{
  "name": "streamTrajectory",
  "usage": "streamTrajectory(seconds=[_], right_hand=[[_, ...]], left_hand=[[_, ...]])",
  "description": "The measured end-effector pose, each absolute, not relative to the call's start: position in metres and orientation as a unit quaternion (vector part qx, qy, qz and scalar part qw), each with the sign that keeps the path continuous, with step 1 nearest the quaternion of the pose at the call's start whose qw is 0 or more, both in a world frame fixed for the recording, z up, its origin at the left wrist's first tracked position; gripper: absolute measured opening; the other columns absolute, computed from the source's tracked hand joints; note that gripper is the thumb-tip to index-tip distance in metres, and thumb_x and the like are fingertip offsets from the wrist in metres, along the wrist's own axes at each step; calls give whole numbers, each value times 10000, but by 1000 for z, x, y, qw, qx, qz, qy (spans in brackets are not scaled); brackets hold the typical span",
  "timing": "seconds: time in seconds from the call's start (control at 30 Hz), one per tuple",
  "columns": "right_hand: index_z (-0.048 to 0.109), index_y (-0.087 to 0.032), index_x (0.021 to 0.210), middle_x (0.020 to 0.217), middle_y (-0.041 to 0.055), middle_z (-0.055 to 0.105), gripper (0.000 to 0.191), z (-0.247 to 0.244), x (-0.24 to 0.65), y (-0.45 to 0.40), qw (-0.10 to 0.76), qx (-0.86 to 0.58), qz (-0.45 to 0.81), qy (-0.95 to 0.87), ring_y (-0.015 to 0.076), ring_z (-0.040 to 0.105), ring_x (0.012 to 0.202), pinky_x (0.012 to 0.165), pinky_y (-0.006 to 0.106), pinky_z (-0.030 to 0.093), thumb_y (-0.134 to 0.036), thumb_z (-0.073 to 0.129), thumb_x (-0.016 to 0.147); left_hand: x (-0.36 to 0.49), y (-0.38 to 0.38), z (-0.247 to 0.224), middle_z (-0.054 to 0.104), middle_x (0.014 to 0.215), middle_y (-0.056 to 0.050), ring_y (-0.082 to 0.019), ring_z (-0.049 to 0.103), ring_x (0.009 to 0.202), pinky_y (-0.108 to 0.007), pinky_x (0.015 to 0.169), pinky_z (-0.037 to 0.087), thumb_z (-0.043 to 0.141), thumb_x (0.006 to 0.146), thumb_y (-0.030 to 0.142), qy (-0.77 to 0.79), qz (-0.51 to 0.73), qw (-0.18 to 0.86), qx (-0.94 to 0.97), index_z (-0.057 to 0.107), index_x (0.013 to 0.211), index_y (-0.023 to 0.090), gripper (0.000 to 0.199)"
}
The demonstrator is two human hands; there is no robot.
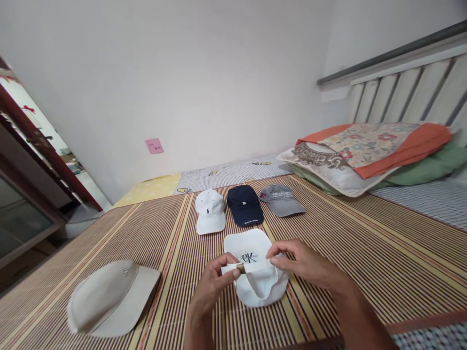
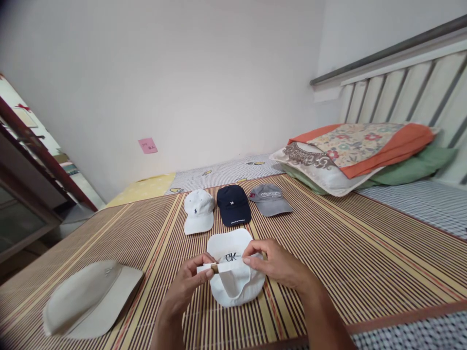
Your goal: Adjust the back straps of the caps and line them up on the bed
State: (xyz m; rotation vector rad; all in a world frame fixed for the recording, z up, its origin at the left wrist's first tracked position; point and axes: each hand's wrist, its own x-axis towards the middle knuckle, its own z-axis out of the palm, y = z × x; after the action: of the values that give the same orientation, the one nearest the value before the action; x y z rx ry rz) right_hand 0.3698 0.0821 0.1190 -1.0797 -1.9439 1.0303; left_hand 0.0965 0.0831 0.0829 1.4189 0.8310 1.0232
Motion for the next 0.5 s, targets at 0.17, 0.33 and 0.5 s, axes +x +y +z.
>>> streamTrajectory(seconds=[0.17, 0.33, 0.5], right_hand=[[784, -185, 901, 918, 54, 794, 203, 112, 372, 85, 337, -413, 407, -742, 237, 693, 881, 788, 340, 486, -332, 644, 891], [762, -181, 967, 993, 82, 795, 305, 99, 374, 98, 450, -456, 368, -674, 261, 704, 953, 847, 374, 511, -420, 577, 931], [748, -191, 974, 1070, 107, 797, 306, 86, 378, 111, 508, -525, 320, -603, 292, 714, 1038, 916, 414, 525, -388, 532, 882]], left_hand=[[92, 85, 82, 673, 806, -25, -189, 572, 785, -296, 753, 410, 830, 779, 488, 369, 423, 558, 612, 718, 826, 175, 335], [88, 88, 83, 743, 1134, -102, -297, 648, 1071, -377, 875, 494, 742, 843, 579, 445, 510, 455, 578, 746, 1099, 217, 444], [91, 86, 88, 762, 1153, -106, -310, 655, 1104, -398, 913, 492, 666, 901, 598, 484, 523, 408, 571, 756, 1072, 220, 425]])
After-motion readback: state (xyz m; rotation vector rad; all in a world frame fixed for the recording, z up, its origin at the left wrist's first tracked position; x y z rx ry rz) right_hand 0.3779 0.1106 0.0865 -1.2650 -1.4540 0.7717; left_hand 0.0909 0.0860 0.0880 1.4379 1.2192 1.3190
